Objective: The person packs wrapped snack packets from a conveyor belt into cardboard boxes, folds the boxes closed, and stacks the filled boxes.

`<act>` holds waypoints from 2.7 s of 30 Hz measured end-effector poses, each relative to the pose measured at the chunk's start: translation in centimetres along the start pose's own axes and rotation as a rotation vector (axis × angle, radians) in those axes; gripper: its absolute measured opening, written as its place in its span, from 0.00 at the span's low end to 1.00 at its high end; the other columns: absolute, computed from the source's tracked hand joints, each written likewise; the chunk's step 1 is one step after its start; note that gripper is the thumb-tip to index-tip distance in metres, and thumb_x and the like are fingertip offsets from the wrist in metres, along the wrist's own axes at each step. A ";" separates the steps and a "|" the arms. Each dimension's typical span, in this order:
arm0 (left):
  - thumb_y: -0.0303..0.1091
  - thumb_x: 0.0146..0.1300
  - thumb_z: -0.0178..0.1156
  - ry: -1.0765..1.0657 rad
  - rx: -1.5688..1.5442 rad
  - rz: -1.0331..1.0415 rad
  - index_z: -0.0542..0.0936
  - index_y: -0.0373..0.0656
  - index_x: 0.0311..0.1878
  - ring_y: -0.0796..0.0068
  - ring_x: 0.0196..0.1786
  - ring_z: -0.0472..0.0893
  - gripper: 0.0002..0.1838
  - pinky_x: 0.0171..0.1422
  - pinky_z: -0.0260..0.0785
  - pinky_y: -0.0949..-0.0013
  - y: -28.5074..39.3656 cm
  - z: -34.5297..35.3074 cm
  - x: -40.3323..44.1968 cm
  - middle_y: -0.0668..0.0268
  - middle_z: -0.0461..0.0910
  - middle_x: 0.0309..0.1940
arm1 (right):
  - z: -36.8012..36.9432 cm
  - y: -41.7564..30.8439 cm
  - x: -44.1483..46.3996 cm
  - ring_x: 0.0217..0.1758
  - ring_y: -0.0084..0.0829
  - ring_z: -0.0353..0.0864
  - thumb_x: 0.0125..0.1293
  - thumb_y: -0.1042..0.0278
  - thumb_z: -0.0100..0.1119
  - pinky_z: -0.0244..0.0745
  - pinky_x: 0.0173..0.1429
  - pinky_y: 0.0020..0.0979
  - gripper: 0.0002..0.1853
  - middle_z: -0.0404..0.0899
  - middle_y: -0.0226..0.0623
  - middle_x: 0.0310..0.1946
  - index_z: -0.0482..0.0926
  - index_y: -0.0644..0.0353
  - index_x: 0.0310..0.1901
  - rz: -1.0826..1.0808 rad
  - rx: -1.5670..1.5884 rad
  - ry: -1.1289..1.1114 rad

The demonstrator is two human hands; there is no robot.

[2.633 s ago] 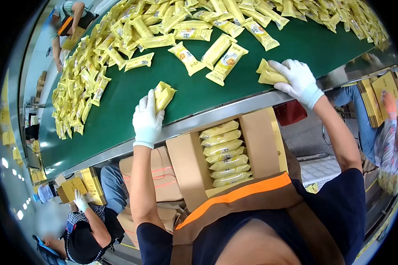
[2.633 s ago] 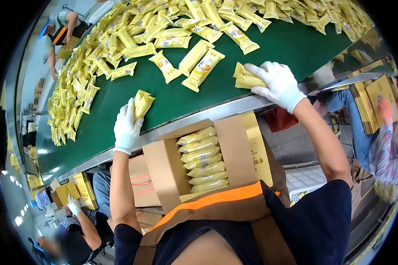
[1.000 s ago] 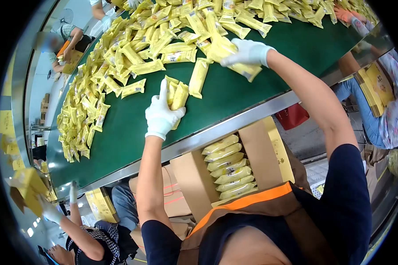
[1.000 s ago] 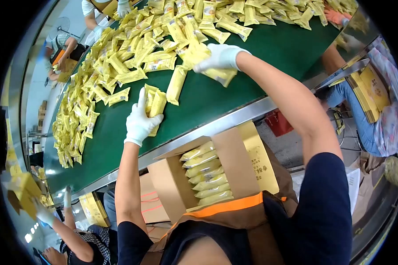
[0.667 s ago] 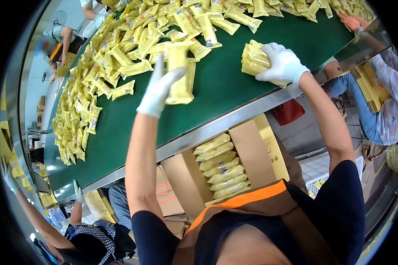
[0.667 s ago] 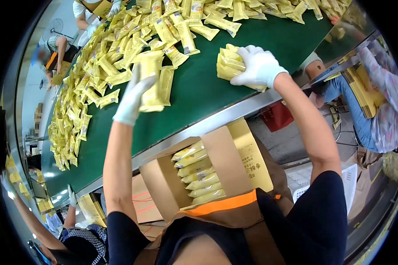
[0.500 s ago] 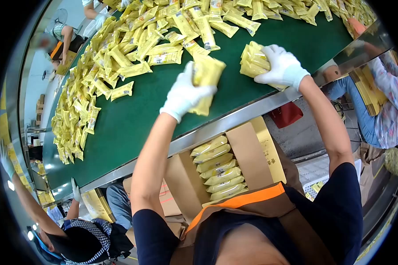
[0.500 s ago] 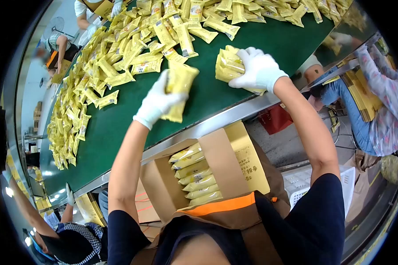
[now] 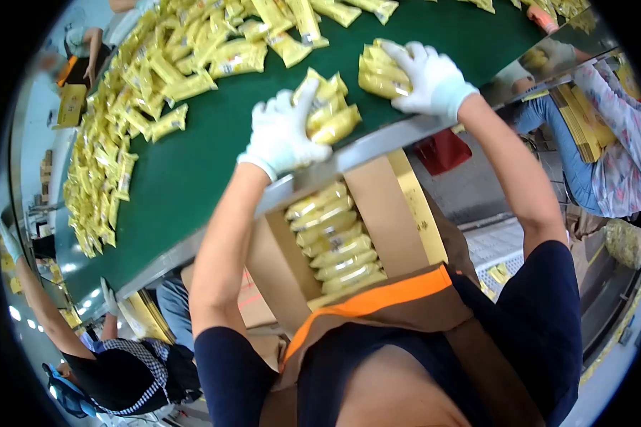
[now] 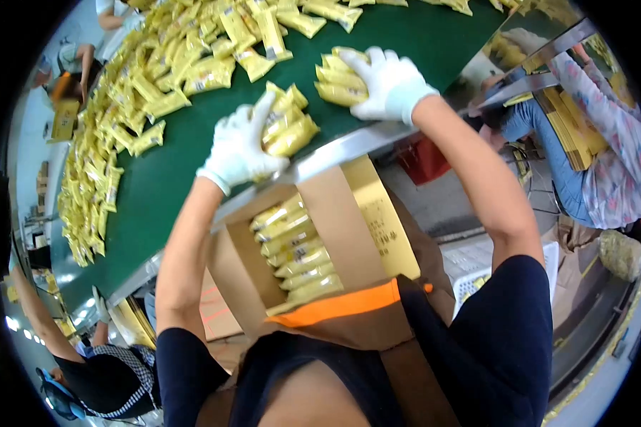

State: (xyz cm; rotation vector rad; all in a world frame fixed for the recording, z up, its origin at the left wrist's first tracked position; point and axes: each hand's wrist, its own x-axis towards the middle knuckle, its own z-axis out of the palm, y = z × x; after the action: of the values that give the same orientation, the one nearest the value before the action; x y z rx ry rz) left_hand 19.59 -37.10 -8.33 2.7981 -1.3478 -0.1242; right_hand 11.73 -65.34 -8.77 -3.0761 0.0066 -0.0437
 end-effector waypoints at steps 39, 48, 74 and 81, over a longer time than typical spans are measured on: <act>0.56 0.41 0.71 -0.039 -0.235 0.053 0.62 0.56 0.76 0.46 0.53 0.76 0.55 0.57 0.70 0.51 7.4 -1.1 -14.6 0.48 0.73 0.52 | -0.2 -18.0 -18.4 0.60 0.55 0.72 0.49 0.53 0.70 0.70 0.60 0.50 0.36 0.66 0.49 0.62 0.74 0.38 0.64 -0.892 0.223 -0.365; 0.51 0.39 0.74 0.013 0.006 -0.057 0.66 0.65 0.73 0.54 0.55 0.72 0.51 0.57 0.65 0.52 10.5 1.9 -14.7 0.53 0.71 0.54 | -0.9 -17.3 -18.2 0.58 0.48 0.73 0.60 0.54 0.61 0.71 0.56 0.44 0.26 0.73 0.49 0.54 0.77 0.39 0.62 -0.851 0.185 -0.509; 0.29 0.66 0.56 0.379 -1.781 -0.159 0.62 0.35 0.74 0.61 0.60 0.81 0.33 0.66 0.70 0.59 1.3 -4.1 -13.1 0.51 0.80 0.57 | 2.4 -18.5 25.1 0.68 0.46 0.70 0.53 0.24 0.53 0.63 0.68 0.45 0.48 0.75 0.47 0.62 0.66 0.45 0.72 -0.369 -0.112 -0.155; 0.33 0.60 0.63 0.421 -0.373 -0.240 0.72 0.42 0.68 0.51 0.67 0.72 0.30 0.72 0.63 0.56 -3.5 1.9 -10.2 0.52 0.72 0.66 | 2.4 -14.9 13.3 0.60 0.42 0.76 0.64 0.38 0.55 0.71 0.59 0.40 0.29 0.81 0.42 0.53 0.79 0.52 0.56 -0.816 0.305 -0.041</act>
State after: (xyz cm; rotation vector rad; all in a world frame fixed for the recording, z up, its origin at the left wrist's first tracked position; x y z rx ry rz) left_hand 15.82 -26.97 -9.87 2.4699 -0.7997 0.1798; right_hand 25.16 -50.33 -9.84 -2.5617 -1.1231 -0.0180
